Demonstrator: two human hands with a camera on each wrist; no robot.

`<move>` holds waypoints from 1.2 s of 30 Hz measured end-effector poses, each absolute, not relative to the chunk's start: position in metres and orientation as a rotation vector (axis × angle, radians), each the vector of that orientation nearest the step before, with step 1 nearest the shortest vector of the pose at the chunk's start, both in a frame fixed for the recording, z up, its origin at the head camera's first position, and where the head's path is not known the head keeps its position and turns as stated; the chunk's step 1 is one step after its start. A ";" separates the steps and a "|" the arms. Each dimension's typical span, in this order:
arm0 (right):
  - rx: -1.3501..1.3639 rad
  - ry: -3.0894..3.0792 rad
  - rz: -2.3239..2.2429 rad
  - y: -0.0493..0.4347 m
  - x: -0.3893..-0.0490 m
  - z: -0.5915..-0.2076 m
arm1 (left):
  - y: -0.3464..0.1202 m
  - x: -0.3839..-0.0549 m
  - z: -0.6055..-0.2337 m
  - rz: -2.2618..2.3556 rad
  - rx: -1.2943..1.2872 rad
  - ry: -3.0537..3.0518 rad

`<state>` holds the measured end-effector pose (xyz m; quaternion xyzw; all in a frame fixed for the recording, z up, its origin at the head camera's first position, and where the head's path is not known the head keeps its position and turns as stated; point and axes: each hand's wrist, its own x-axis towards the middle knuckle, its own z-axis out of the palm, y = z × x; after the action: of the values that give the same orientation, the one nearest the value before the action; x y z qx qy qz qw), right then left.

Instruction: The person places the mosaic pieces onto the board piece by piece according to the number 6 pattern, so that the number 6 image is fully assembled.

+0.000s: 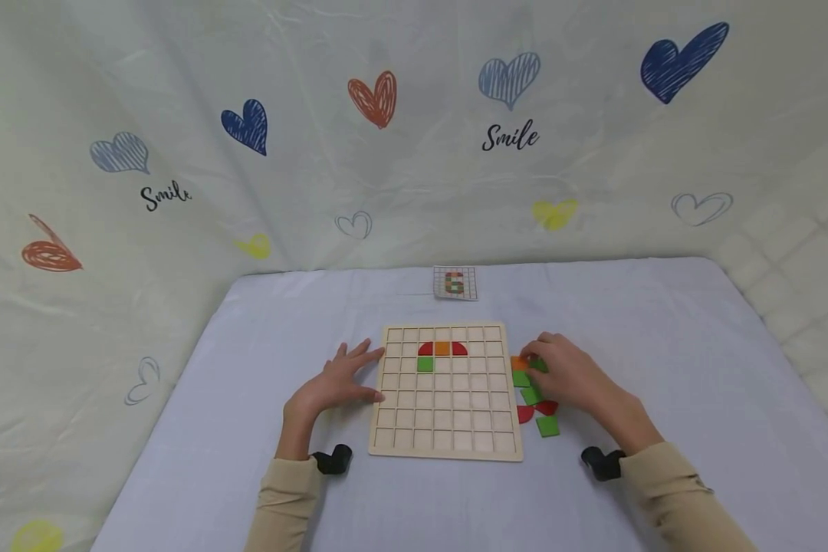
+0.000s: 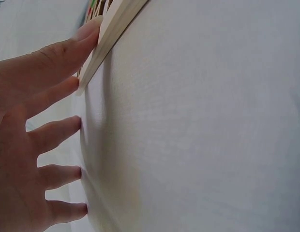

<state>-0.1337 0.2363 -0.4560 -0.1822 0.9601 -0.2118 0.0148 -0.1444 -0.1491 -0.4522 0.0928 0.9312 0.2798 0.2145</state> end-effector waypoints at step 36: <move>-0.685 2.982 -0.844 0.229 -0.140 -0.466 | -0.150 -0.145 -0.455 0.782 0.263 2.586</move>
<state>-0.1400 0.2289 -0.4665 -0.2157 0.9394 -0.2659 -0.0163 -0.1454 -0.1504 -0.4552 0.0948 0.9310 0.2817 0.2119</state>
